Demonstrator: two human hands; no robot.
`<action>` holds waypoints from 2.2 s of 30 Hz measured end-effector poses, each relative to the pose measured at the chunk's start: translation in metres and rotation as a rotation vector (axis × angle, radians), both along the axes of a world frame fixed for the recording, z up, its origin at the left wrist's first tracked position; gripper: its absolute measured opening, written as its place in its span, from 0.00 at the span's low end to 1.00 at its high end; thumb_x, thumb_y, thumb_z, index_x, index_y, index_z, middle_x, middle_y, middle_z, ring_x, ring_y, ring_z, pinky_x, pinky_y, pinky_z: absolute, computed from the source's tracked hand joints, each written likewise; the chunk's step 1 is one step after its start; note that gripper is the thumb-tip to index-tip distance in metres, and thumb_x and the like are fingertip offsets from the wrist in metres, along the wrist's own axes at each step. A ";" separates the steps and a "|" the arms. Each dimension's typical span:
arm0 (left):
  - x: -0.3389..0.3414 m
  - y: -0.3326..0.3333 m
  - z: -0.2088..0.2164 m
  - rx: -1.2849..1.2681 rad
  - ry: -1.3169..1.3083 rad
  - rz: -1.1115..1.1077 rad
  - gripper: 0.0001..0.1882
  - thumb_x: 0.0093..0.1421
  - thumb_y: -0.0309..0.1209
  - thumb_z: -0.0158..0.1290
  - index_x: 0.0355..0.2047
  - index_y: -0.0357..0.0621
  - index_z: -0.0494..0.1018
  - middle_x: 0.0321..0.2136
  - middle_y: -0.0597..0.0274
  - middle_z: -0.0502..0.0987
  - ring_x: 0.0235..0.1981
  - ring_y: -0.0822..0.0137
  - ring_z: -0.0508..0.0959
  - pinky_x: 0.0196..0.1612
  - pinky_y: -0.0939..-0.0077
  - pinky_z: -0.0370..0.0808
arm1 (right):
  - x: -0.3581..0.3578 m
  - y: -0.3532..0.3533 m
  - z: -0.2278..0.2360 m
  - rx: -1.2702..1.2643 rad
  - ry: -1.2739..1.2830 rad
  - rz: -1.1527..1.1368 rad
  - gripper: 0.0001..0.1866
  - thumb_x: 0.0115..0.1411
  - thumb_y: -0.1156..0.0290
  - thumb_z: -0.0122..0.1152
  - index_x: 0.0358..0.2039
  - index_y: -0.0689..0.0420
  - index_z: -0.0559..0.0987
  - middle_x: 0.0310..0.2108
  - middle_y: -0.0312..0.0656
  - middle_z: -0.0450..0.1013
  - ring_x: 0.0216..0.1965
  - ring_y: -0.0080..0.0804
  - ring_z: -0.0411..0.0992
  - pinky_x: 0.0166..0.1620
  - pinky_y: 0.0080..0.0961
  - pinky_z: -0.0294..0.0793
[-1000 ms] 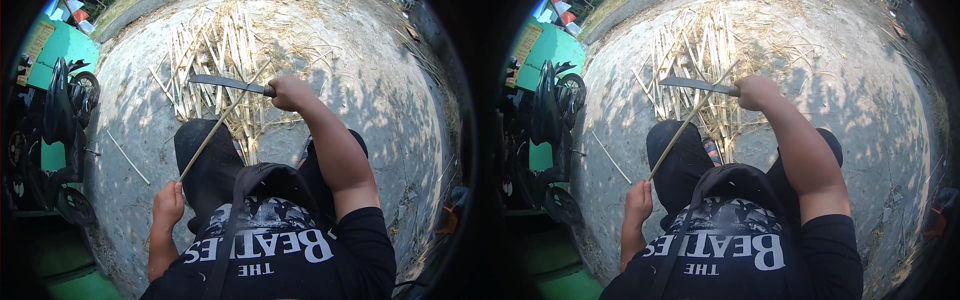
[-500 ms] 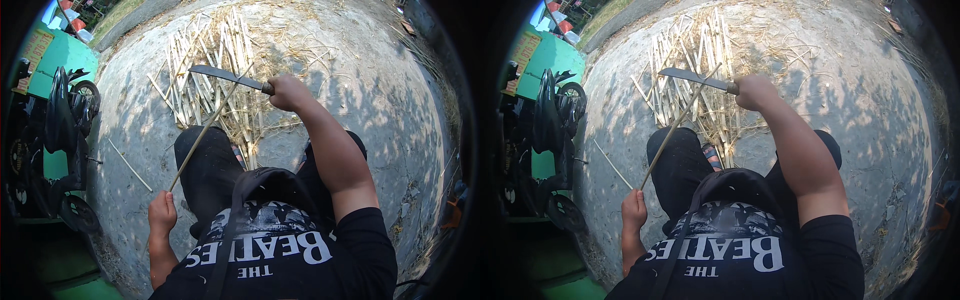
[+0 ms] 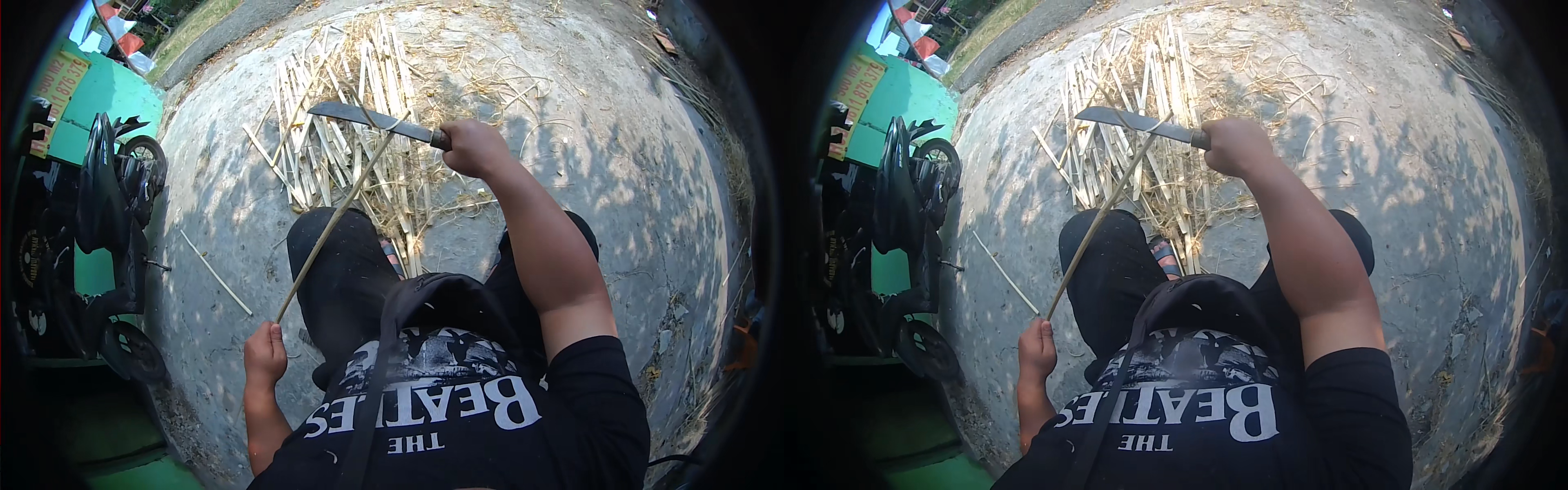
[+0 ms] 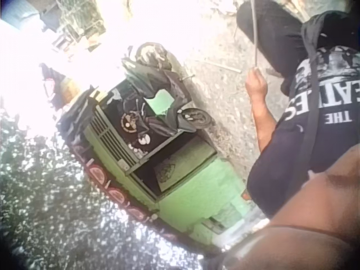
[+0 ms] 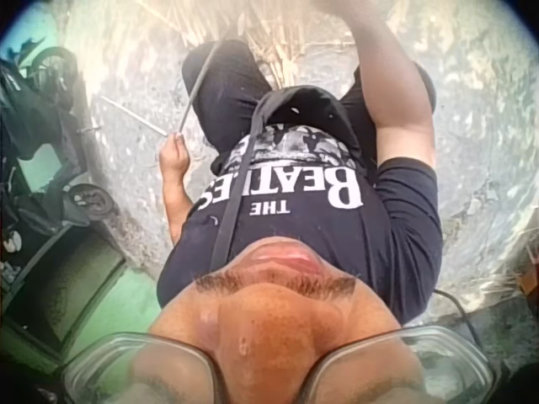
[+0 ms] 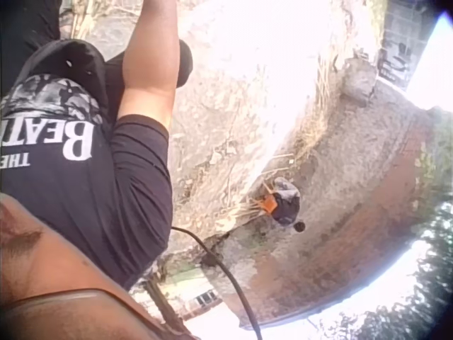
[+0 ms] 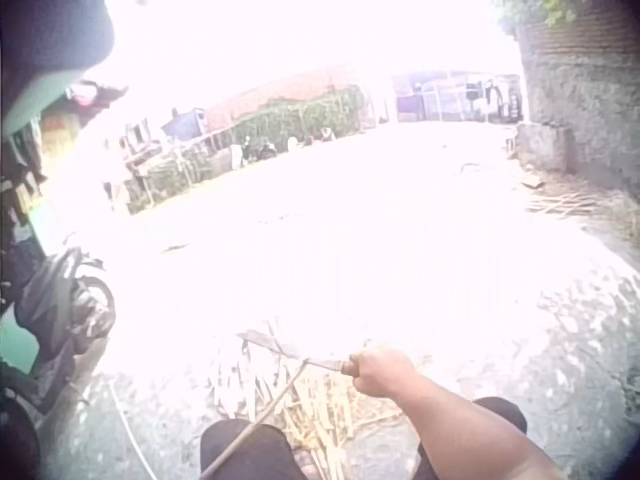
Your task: The person shaves and scrapes bamboo sticks using a knife.
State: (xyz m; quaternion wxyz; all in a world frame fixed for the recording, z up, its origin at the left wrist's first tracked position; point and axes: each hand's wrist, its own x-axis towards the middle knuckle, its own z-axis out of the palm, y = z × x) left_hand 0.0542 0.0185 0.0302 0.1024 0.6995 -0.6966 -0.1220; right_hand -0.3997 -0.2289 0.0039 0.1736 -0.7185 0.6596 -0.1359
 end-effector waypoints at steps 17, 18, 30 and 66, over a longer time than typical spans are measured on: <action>0.017 0.012 -0.020 -0.003 0.026 -0.005 0.17 0.73 0.36 0.44 0.29 0.38 0.70 0.20 0.41 0.72 0.26 0.35 0.74 0.28 0.47 0.68 | -0.037 -0.019 -0.009 -0.108 -0.124 -0.184 0.11 0.55 0.67 0.60 0.38 0.53 0.82 0.36 0.50 0.80 0.41 0.52 0.79 0.46 0.47 0.78; 0.013 0.011 -0.020 0.000 0.029 -0.005 0.17 0.73 0.36 0.44 0.29 0.38 0.70 0.20 0.41 0.72 0.26 0.35 0.74 0.28 0.47 0.68 | -0.034 -0.017 -0.009 -0.105 -0.121 -0.183 0.11 0.55 0.67 0.60 0.38 0.53 0.82 0.36 0.50 0.80 0.41 0.52 0.79 0.46 0.47 0.78; -0.031 -0.016 -0.009 0.113 0.193 -0.029 0.20 0.74 0.38 0.43 0.29 0.36 0.69 0.19 0.44 0.72 0.22 0.41 0.74 0.27 0.55 0.68 | 0.027 0.018 0.014 -0.250 -0.002 0.312 0.07 0.50 0.68 0.64 0.31 0.50 0.80 0.26 0.44 0.78 0.32 0.49 0.79 0.35 0.47 0.78; -0.061 -0.020 -0.011 0.189 0.222 0.014 0.20 0.75 0.40 0.44 0.30 0.36 0.68 0.22 0.38 0.73 0.27 0.33 0.75 0.29 0.50 0.69 | 0.064 0.024 0.009 -0.003 0.131 0.405 0.11 0.50 0.69 0.63 0.36 0.49 0.84 0.31 0.43 0.80 0.38 0.45 0.81 0.42 0.43 0.80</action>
